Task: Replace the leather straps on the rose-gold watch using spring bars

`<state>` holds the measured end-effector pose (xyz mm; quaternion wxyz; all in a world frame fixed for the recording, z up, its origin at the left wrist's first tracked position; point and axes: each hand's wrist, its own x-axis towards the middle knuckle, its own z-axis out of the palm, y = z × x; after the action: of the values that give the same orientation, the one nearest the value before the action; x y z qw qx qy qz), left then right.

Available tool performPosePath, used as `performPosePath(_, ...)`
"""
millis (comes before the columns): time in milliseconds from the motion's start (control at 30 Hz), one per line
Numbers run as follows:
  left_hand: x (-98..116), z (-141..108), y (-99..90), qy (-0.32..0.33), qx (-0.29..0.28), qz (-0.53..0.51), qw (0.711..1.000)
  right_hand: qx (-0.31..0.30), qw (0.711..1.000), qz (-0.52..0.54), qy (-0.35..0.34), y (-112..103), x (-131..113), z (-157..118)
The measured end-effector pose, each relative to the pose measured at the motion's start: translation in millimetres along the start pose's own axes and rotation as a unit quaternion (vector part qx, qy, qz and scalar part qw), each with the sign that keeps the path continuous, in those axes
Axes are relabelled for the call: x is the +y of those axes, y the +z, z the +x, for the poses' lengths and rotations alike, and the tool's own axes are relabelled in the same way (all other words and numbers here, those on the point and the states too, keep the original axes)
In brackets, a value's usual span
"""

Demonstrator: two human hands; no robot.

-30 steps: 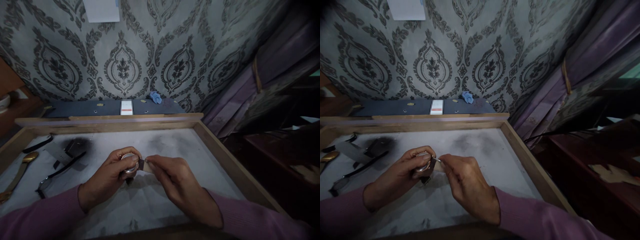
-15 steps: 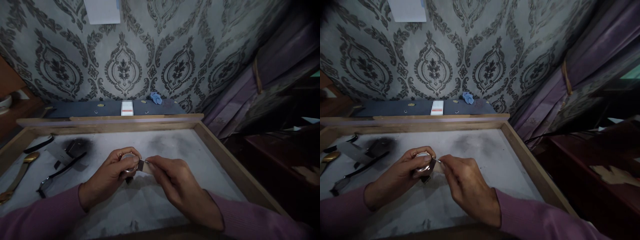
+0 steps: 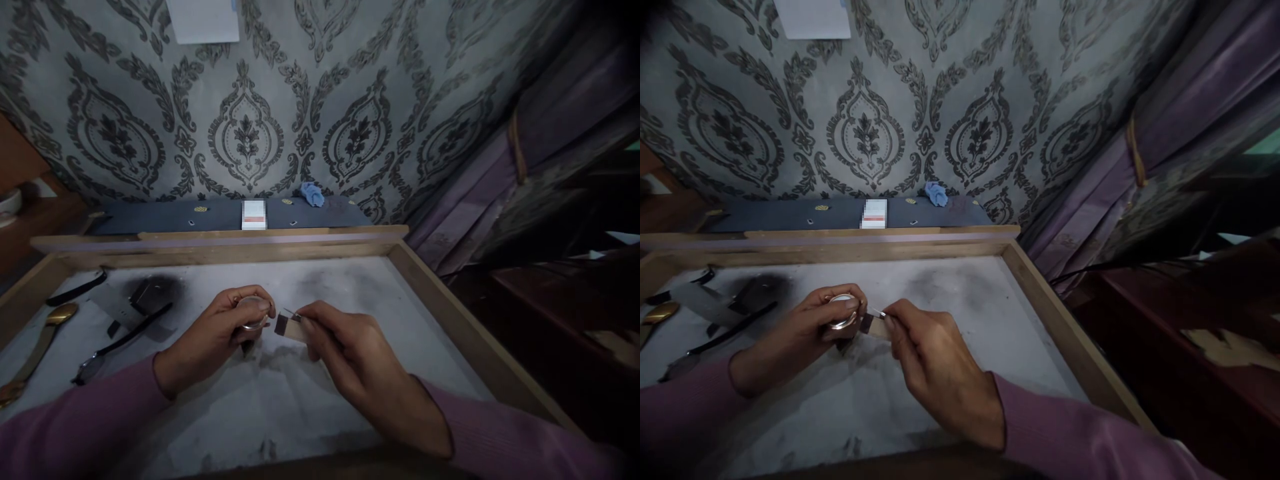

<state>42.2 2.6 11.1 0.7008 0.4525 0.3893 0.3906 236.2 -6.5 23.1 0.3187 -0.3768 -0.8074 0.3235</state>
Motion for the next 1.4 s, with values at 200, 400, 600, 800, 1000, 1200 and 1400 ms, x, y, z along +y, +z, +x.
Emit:
performPosePath(200, 0.5, 1.5, -2.2, -0.008, -0.013, -0.008, 1.000, 0.005, 1.000, -0.001, 0.010, -0.4, 1.6, 0.5)
performPosePath(400, 1.7, 0.4, -1.3, -0.013, -0.016, -0.008, 1.000, -0.003, 0.999, 0.023, 0.047, -2.0, 0.0, 3.3)
performPosePath(600, 4.7, 0.8, -0.7, -0.017, -0.019, -0.016, 1.000, -0.015, 0.996, 0.050, 0.072, -2.8, 0.1, 5.7)
performPosePath(800, 3.5, 2.5, -2.5, -0.024, -0.031, -0.011, 0.999, -0.038, 0.992, 0.079, 0.087, -4.0, 1.3, 7.2)
performPosePath(1000, 1.1, 1.5, -3.8, -0.028, -0.040, -0.011, 0.999, -0.053, 0.988, 0.101, 0.103, -2.8, 3.7, 9.0)
performPosePath(1200, 3.2, 1.8, -2.8, -0.026, -0.041, -0.012, 0.999, -0.059, 0.985, 0.121, 0.110, -2.8, 4.1, 9.5)
performPosePath(1400, 5.2, 2.0, -1.0, -0.032, -0.028, -0.013, 0.999, -0.058, 0.985, 0.117, 0.112, -3.2, 2.6, 9.8)
